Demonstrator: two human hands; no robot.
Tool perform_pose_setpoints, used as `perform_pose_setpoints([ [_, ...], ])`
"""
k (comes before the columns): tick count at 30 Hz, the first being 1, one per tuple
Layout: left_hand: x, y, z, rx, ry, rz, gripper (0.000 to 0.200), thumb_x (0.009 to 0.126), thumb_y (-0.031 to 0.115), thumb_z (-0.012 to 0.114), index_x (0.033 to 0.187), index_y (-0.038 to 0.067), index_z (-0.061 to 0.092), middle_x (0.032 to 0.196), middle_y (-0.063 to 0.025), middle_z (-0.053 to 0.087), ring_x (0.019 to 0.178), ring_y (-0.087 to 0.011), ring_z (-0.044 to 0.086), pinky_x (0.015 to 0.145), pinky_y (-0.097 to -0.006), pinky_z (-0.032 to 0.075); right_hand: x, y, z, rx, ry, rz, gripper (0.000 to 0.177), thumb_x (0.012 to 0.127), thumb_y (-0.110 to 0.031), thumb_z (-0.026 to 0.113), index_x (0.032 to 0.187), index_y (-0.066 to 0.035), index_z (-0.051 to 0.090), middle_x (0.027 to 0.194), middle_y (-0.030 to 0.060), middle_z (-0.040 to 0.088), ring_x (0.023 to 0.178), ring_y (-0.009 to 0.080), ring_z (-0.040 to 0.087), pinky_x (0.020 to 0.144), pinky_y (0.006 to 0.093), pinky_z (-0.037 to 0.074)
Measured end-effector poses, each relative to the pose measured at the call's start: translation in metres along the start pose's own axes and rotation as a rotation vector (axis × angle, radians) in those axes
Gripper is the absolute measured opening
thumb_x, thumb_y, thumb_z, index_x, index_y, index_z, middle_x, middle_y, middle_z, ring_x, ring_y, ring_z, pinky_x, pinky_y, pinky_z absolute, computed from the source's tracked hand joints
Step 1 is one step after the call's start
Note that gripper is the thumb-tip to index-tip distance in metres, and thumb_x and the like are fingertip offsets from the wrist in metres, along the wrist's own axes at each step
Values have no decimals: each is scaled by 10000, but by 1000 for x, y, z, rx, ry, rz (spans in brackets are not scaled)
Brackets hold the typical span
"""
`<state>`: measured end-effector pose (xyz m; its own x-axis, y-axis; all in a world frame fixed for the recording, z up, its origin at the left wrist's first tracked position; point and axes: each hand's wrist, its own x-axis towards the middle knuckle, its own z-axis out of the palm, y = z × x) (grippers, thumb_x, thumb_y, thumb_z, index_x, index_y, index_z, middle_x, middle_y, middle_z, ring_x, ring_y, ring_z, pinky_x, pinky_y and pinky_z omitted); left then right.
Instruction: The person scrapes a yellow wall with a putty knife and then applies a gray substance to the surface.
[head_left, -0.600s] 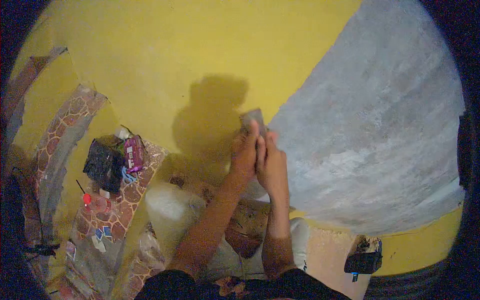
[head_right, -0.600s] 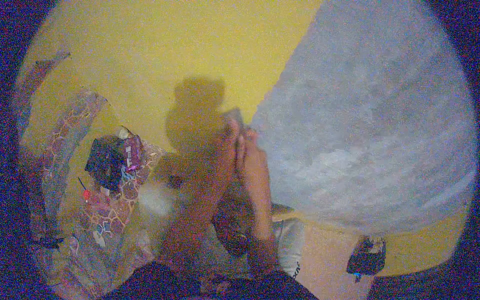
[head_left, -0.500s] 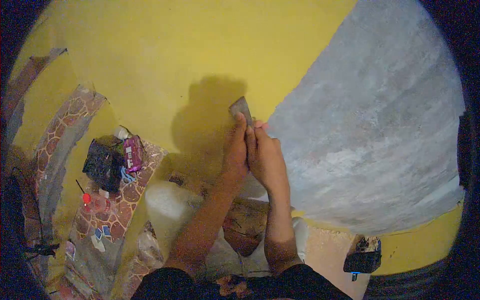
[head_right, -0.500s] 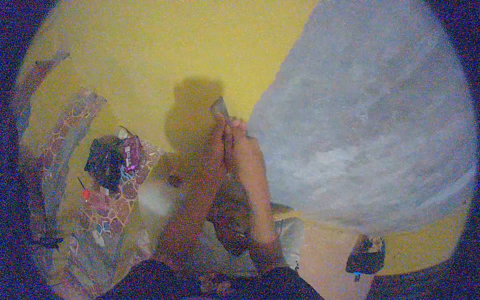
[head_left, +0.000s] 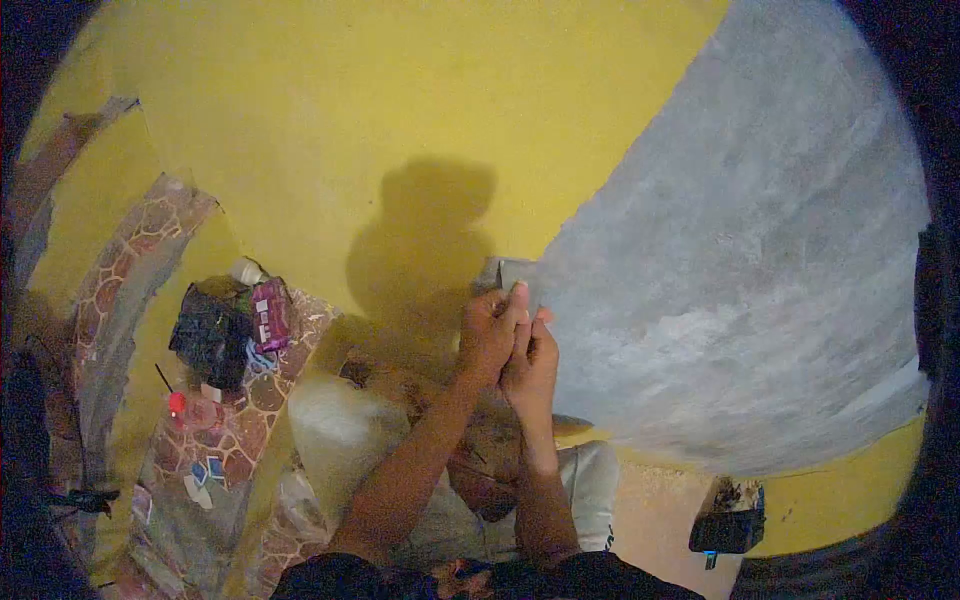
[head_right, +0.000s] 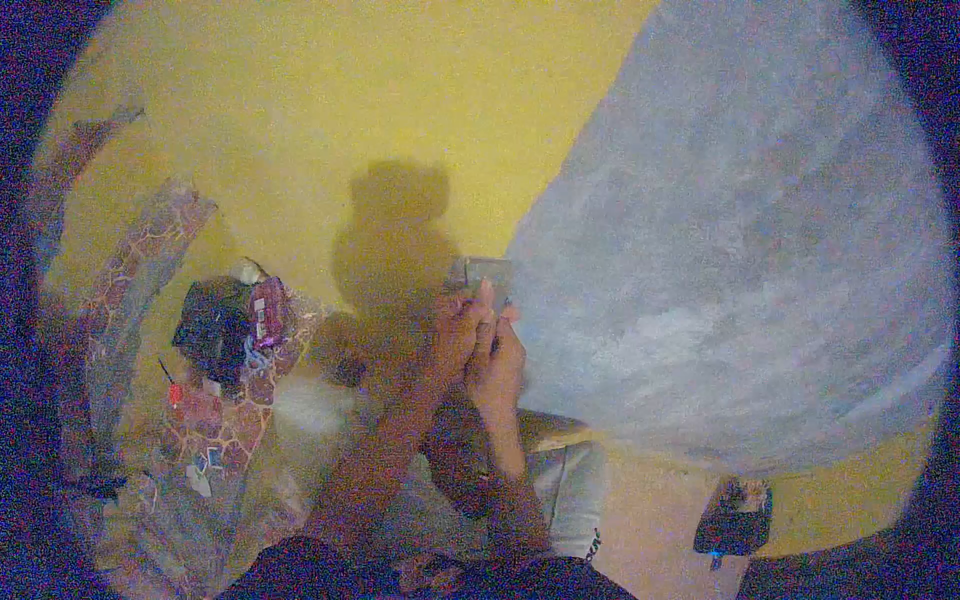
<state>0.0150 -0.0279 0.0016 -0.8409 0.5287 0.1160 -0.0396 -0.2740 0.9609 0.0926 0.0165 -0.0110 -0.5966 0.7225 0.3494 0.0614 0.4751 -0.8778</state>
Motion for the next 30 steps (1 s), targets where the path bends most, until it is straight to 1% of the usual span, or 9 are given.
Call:
perform_pose_setpoints([
  [6,-2,19,8,11,59,-122,497,1016,431,628,728,26,625,658,-30,627,616,-122,565,582,-315,474,8,-22,-16,-200,-41,4,407,1096,-280,466,989,74,639,719,159,638,654,201,588,630,399,478],
  [11,-8,36,15,-196,-7,-165,489,1034,440,583,909,-16,706,887,-114,750,807,-180,702,745,-324,564,11,-50,-27,-372,-65,-56,389,1075,-270,477,967,68,637,775,291,650,697,411,655,620,460,479],
  [15,-6,43,27,-297,67,-282,523,1038,479,561,949,-19,694,916,-125,740,829,-188,695,755,-330,564,28,-56,-38,-439,-123,-52,388,1071,-282,475,962,60,624,799,317,649,777,493,653,635,513,488],
  [18,18,24,24,-577,21,-123,508,1041,491,554,1028,-2,677,966,-116,729,896,-193,691,809,-332,565,48,-97,-31,-465,-194,-144,389,1076,-297,465,982,50,615,815,318,660,807,514,656,665,554,493],
  [20,23,48,18,-994,104,-91,465,1052,484,539,1056,35,661,961,-84,703,897,-182,662,810,-335,550,55,-134,-22,-729,-331,-182,375,1080,-296,461,1069,44,619,878,335,662,857,522,652,692,561,501],
  [24,-5,60,-6,-679,144,-90,436,1064,468,522,1051,51,646,980,-76,678,888,-174,630,797,-335,530,44,-82,0,-396,-306,-292,387,1089,-309,451,1094,41,617,934,344,662,903,536,629,710,556,507],
  [27,0,40,-20,-288,179,-100,444,1064,462,522,988,44,653,864,-55,665,768,-167,606,710,-346,517,18,-45,13,-241,-229,-79,400,1097,-316,450,1099,53,603,911,304,685,852,469,676,731,491,520],
  [29,7,14,-31,105,11,-18,474,1062,455,524,904,30,661,733,-32,641,668,-159,592,649,-351,512,6,-4,27,-64,-63,-101,406,1103,-315,453,1062,57,611,855,235,679,787,292,657,739,418,510],
  [30,6,2,-31,108,11,-23,474,1062,455,524,904,30,661,733,-32,641,668,-159,592,649,-351,512,0,8,34,-62,-63,-94,406,1103,-315,453,1062,57,611,855,235,679,787,292,657,739,418,510],
])
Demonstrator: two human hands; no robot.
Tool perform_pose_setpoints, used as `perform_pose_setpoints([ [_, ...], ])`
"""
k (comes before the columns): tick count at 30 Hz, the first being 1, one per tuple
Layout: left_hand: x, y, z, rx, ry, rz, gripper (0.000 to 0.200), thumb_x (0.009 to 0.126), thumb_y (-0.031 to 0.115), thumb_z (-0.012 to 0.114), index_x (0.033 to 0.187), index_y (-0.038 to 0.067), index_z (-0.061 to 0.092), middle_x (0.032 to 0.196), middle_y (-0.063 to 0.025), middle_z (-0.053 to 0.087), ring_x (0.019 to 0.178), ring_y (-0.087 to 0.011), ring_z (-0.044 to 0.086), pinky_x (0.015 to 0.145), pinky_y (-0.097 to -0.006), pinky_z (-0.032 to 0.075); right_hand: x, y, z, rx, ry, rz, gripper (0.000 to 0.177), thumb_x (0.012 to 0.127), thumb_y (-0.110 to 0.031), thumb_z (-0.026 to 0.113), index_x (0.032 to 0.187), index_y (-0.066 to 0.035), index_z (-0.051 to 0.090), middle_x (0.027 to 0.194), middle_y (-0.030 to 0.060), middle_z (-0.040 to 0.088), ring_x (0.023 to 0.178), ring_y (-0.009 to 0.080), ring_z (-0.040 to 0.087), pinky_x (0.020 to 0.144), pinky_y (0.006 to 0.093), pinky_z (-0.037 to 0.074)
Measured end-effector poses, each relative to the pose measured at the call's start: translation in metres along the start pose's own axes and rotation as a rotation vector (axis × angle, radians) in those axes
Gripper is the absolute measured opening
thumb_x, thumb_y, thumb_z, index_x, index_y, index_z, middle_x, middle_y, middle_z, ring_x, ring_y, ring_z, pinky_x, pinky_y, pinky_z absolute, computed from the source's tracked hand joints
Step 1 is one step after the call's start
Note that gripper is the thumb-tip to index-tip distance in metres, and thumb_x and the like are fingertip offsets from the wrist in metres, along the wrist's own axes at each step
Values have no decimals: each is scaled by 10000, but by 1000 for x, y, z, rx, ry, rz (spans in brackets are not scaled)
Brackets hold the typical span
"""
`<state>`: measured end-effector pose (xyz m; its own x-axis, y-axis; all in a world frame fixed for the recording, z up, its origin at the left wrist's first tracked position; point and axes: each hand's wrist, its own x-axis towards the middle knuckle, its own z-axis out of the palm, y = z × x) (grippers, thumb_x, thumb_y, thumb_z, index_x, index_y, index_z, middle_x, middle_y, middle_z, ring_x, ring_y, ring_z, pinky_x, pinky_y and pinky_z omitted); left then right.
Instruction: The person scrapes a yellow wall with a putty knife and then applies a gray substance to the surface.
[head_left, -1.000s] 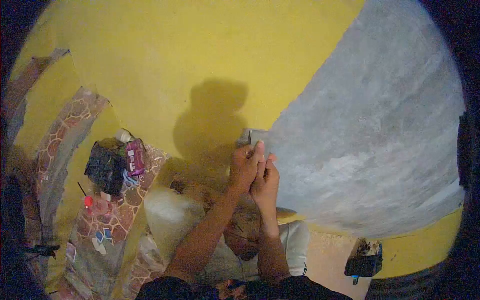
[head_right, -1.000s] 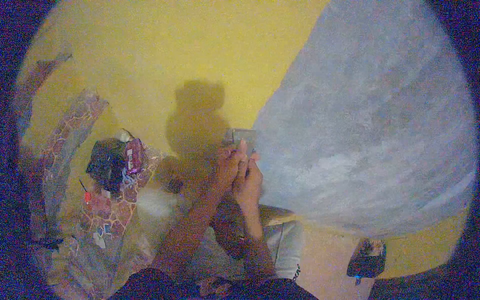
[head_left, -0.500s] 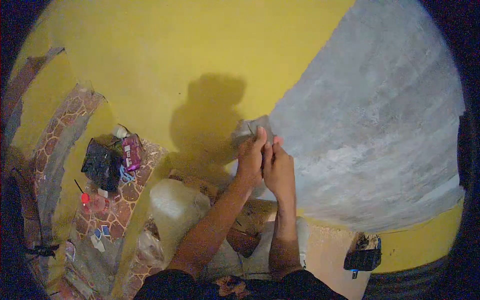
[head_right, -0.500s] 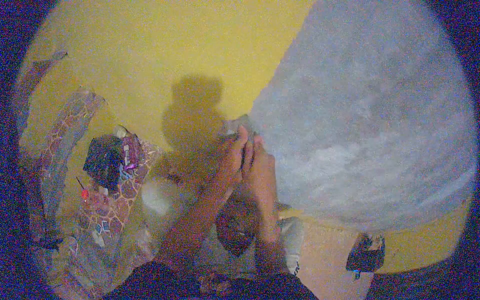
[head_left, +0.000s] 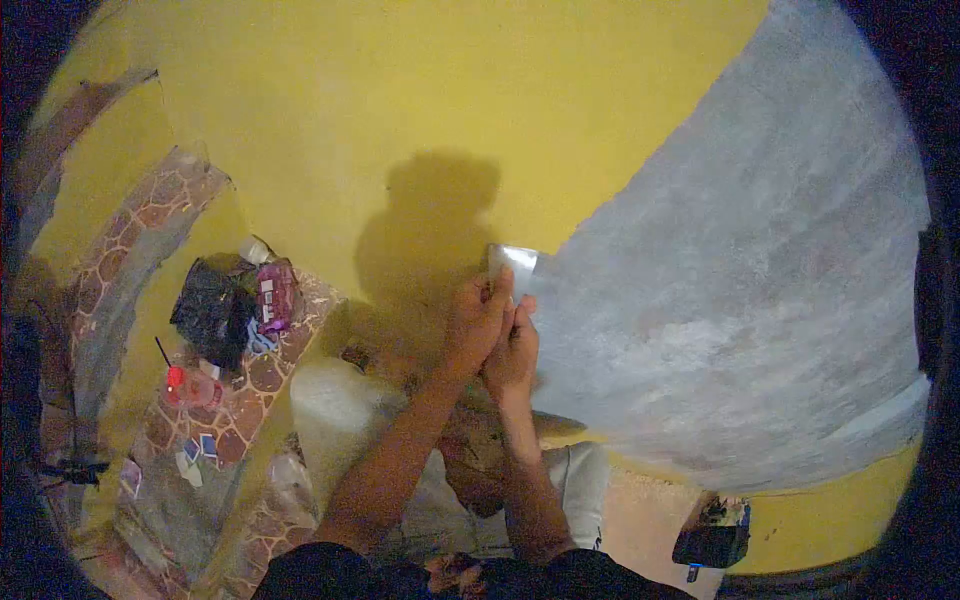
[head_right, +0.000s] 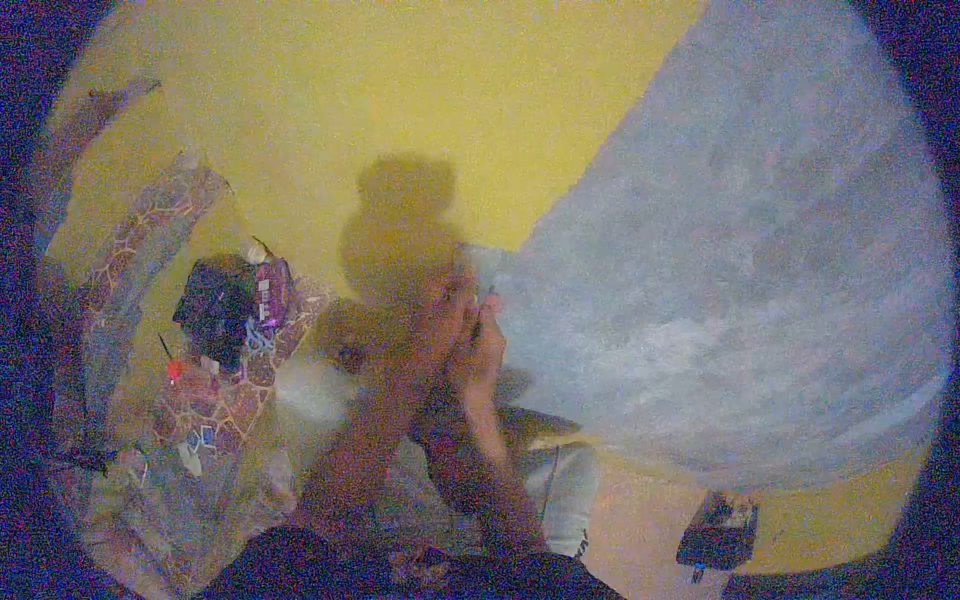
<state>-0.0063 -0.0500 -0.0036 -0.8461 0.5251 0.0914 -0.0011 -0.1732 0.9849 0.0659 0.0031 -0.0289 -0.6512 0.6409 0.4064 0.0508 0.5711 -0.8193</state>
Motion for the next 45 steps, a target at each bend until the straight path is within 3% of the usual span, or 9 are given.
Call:
perform_pose_setpoints([
  [2,-6,-18,4,134,145,342,515,1061,456,519,835,13,654,657,-32,624,604,-153,572,602,-355,497,-11,12,16,145,167,-22,410,1105,-310,457,1035,55,630,860,193,663,807,174,581,739,375,490],
  [3,-6,-12,3,143,141,344,515,1061,456,519,835,13,654,657,-32,624,604,-153,572,602,-355,497,-15,8,17,154,171,-18,410,1105,-310,457,1035,55,630,860,193,663,807,174,581,739,375,490],
  [5,-7,5,4,-112,-62,-168,537,1066,467,497,840,4,650,696,-58,653,637,-148,594,609,-349,497,-19,-6,9,203,176,76,416,1106,-325,454,1028,43,631,813,208,667,764,207,625,699,393,494],
  [8,0,-21,11,-189,-112,58,545,1070,471,477,850,4,651,716,-70,673,657,-144,609,617,-345,497,-14,-9,-7,-203,108,94,407,1105,-335,452,1050,38,606,736,207,654,681,266,646,635,407,487],
  [21,6,-10,9,-14,3,76,540,1063,465,490,766,21,571,612,-32,542,592,-149,530,592,-370,463,-6,-27,-7,-255,106,122,372,1101,-311,450,1024,23,593,759,272,638,662,351,639,638,419,489],
  [30,26,-17,-4,368,22,125,539,1032,435,539,806,-42,649,639,-202,628,572,-341,610,602,-471,491,-12,-30,29,565,128,208,430,1120,-353,423,1086,29,620,979,61,655,866,148,578,768,330,510],
  [33,6,30,-15,351,53,127,549,1022,445,545,789,-39,656,656,-225,631,612,-364,645,623,-486,496,-17,-62,37,989,176,475,493,1135,-406,343,1140,13,602,998,64,649,877,144,583,777,317,517],
  [42,4,-28,2,158,45,137,551,1029,463,547,784,-21,643,647,-162,632,586,-280,623,598,-445,489,-17,-22,12,811,98,287,508,1138,-405,325,1140,9,619,1041,84,674,893,160,607,810,326,526],
  [45,5,-35,6,146,-4,116,544,1032,454,554,765,-13,628,625,-136,613,572,-243,596,584,-434,477,-16,-22,-2,75,31,247,481,1138,-352,349,1089,33,634,990,117,694,867,184,612,830,355,517],
])
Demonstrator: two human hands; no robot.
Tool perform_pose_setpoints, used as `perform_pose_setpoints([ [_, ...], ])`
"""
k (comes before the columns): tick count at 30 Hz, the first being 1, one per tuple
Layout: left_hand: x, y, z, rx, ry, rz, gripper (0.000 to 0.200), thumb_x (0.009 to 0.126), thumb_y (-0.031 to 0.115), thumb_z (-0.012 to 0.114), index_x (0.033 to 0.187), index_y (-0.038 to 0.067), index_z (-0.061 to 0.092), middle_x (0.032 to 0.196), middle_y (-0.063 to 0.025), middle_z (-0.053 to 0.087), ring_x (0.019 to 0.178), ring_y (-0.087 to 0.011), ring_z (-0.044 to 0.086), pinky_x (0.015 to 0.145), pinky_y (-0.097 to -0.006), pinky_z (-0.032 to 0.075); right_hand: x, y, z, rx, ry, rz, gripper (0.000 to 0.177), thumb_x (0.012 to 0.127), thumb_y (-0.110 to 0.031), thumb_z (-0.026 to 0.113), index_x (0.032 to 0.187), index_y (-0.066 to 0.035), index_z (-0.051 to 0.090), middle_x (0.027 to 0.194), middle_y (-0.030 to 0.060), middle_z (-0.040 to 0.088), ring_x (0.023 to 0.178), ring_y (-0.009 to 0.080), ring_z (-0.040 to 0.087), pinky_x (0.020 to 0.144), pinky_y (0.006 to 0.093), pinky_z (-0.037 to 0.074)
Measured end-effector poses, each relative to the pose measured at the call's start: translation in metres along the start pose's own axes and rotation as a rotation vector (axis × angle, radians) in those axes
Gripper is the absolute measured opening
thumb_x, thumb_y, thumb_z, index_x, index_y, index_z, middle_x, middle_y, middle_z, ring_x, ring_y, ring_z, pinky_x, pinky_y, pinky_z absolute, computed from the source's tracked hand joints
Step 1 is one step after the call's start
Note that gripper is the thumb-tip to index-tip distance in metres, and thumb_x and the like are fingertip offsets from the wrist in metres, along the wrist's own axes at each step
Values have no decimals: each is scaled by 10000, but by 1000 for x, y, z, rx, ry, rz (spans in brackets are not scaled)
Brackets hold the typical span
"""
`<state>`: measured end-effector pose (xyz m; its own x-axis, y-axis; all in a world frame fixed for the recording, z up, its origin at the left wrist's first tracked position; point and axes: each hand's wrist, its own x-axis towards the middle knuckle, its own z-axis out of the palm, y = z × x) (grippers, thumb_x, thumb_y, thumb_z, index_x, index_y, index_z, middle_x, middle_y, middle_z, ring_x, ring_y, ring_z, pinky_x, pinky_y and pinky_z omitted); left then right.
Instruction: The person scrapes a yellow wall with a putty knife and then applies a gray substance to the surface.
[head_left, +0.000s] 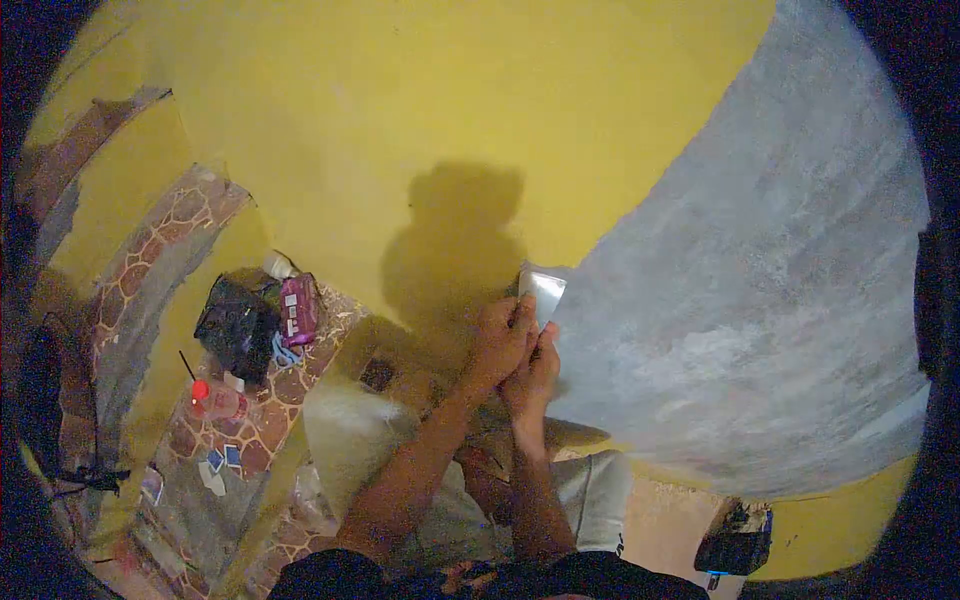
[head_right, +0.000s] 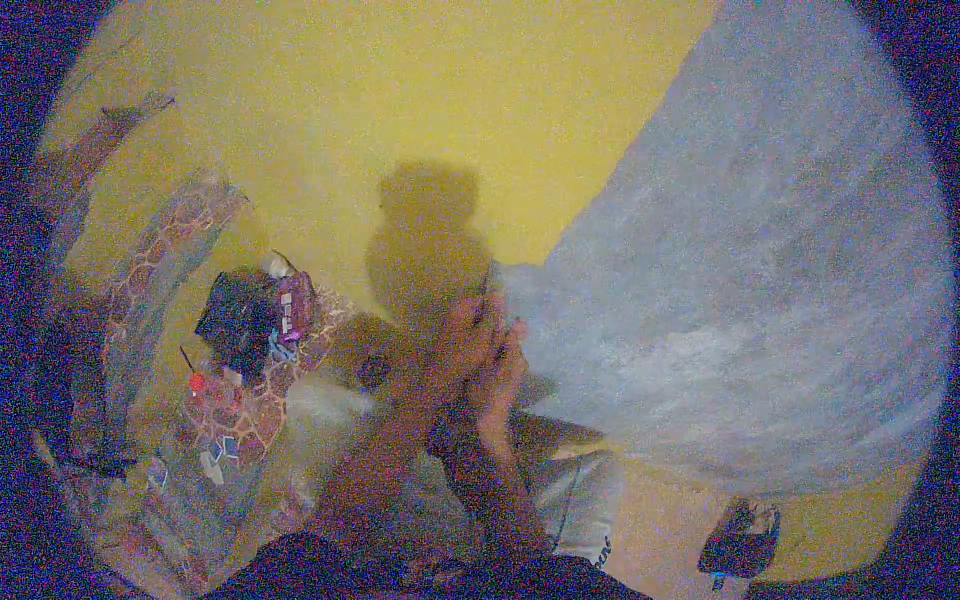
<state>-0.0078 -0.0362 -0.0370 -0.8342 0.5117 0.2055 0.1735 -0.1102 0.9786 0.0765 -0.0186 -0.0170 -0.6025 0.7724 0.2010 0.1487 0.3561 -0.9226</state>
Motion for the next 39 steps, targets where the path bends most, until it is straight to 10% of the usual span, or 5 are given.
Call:
perform_pose_setpoints([
  [12,17,27,-18,208,-10,26,536,1028,425,559,769,-38,632,682,-210,646,599,-318,618,601,-463,474,3,-4,25,224,34,1,462,1131,-342,378,1140,43,634,1002,73,696,876,160,606,844,328,511],
  [17,12,54,-23,288,184,204,476,1015,382,595,817,-47,656,724,-242,666,661,-390,663,648,-500,501,-10,-46,39,934,18,311,500,1135,-408,347,1197,22,596,1028,34,653,880,137,596,795,319,521],
  [39,5,45,-15,200,28,-43,461,1011,361,572,837,-41,718,716,-198,706,632,-299,682,628,-434,525,8,13,21,309,51,-20,433,1127,-346,410,1125,19,641,1015,73,690,868,134,627,765,301,534],
])
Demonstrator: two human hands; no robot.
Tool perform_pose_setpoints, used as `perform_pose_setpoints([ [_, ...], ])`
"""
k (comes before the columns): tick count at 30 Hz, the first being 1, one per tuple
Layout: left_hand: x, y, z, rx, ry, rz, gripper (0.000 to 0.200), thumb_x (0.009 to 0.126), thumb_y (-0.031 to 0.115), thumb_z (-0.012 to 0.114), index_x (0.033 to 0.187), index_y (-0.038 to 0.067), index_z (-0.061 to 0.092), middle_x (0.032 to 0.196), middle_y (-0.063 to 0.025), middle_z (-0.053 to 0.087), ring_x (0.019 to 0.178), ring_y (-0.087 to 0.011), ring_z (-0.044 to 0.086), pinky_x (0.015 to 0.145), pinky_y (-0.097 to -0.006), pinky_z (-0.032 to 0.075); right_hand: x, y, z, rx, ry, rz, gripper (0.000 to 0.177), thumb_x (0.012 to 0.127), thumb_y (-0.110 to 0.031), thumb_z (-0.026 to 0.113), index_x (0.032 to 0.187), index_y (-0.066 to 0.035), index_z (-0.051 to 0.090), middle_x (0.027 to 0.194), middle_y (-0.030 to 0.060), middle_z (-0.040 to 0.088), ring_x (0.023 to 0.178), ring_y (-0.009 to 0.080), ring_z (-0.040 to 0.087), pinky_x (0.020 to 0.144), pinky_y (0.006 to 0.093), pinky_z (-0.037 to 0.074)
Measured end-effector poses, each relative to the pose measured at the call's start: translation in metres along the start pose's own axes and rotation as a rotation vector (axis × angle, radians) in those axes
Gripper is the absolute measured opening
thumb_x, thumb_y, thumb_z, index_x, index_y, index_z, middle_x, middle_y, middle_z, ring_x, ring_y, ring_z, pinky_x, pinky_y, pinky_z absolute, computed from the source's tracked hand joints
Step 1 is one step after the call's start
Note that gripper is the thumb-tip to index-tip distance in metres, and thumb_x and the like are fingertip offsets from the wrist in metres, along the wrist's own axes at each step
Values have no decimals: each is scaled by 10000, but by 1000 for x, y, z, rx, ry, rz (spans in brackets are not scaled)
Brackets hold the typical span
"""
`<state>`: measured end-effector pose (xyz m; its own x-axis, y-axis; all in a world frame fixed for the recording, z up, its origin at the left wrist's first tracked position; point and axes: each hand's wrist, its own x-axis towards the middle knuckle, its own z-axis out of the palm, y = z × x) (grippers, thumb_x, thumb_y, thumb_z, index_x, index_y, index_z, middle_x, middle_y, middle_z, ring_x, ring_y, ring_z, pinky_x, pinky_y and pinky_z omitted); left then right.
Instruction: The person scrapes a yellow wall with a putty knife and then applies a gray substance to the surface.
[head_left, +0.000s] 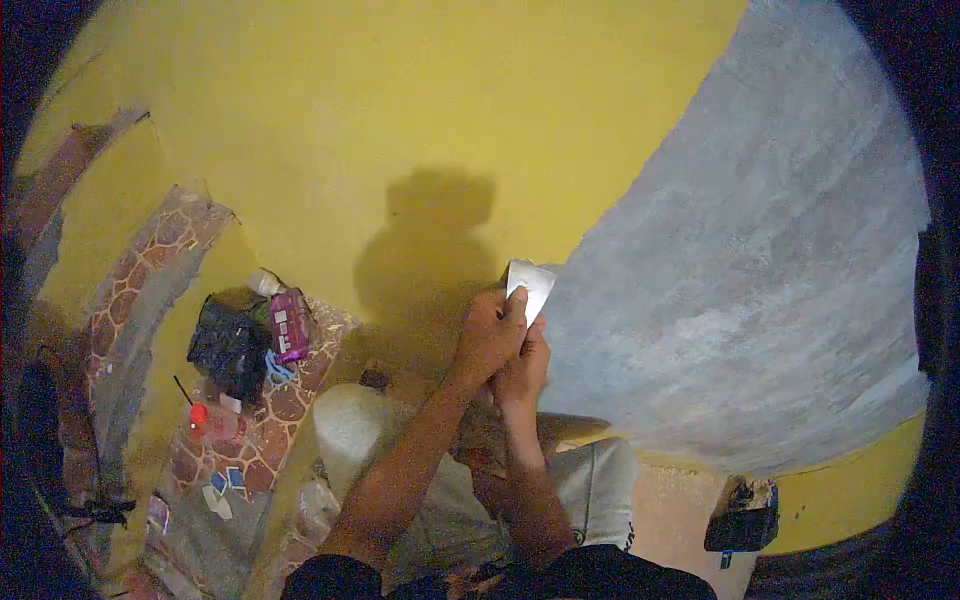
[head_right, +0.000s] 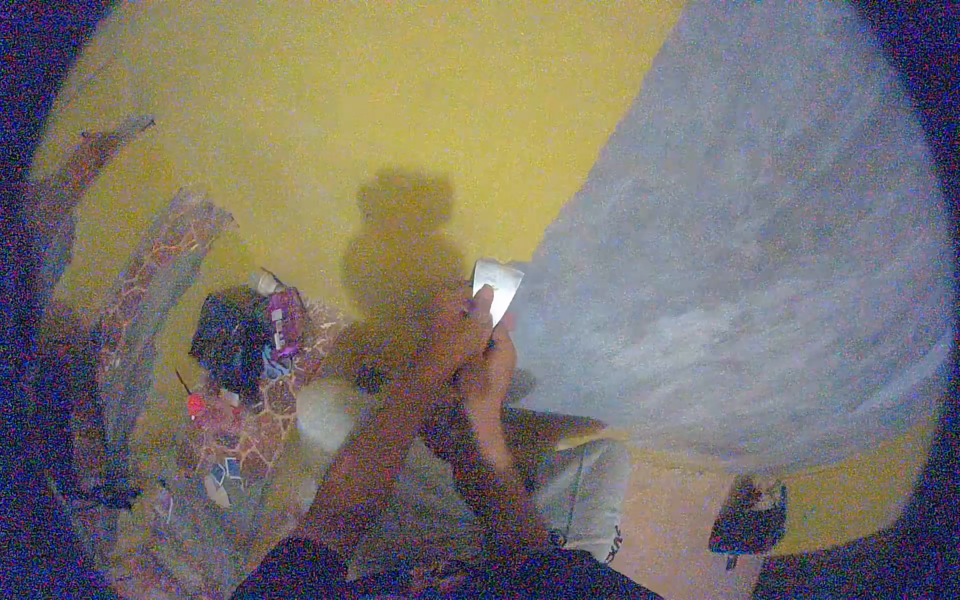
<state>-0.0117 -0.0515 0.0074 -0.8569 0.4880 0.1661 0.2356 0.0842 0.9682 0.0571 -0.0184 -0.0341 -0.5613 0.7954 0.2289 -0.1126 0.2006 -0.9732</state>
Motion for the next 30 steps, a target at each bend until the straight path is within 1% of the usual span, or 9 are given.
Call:
perform_pose_setpoints([
  [2,-10,13,-7,-257,-38,-61,470,1014,367,575,823,-43,704,702,-181,696,626,-257,673,615,-432,516,-7,-26,4,35,42,68,453,1126,-359,409,1098,24,649,982,84,702,859,142,625,762,314,527],
  [9,2,11,-13,-171,-74,-30,458,1027,346,568,806,-37,689,667,-148,680,598,-230,649,608,-418,515,-6,-19,11,-193,77,-52,439,1122,-338,421,1088,37,647,959,102,712,862,154,627,756,316,518],
  [11,1,15,-14,-50,7,99,451,1028,331,572,804,-45,679,643,-151,665,582,-228,640,600,-424,506,-3,-7,13,50,65,23,460,1128,-356,387,1107,27,641,978,90,708,858,147,624,761,319,526],
  [15,6,35,-31,30,-72,-1,444,1015,329,589,794,-46,677,634,-178,661,575,-273,649,605,-451,507,-17,-41,28,221,34,129,473,1134,-378,360,1138,11,629,1004,68,692,866,144,620,767,307,531],
  [17,11,27,-32,304,-45,160,439,1002,330,594,777,-38,681,654,-208,668,594,-349,664,631,-486,519,-17,-19,35,283,42,134,490,1136,-404,341,1170,1,615,1042,57,669,898,142,614,780,295,533],
  [20,30,-10,-18,110,-107,138,448,992,340,593,757,-33,676,672,-224,665,614,-412,650,636,-525,506,-9,51,66,233,209,66,536,1133,-449,312,1190,-2,603,1063,54,652,930,144,614,783,294,536],
  [24,10,32,-48,282,-23,223,440,999,323,583,767,-40,672,680,-224,666,631,-416,660,642,-529,503,-11,33,77,347,145,51,530,1133,-446,316,1191,-3,601,1067,56,651,936,144,614,789,295,536],
  [26,15,15,-40,281,173,511,445,1000,327,598,764,-47,653,665,-209,657,599,-410,633,634,-507,502,-13,23,74,403,110,48,526,1133,-443,318,1192,-3,600,1069,58,650,940,143,613,793,295,535],
  [30,7,22,-34,-2,-23,197,435,1002,327,606,766,-37,633,634,-185,622,552,-360,584,597,-483,484,-10,1,50,484,51,41,519,1133,-439,322,1193,-4,599,1074,62,649,948,143,613,801,296,535],
])
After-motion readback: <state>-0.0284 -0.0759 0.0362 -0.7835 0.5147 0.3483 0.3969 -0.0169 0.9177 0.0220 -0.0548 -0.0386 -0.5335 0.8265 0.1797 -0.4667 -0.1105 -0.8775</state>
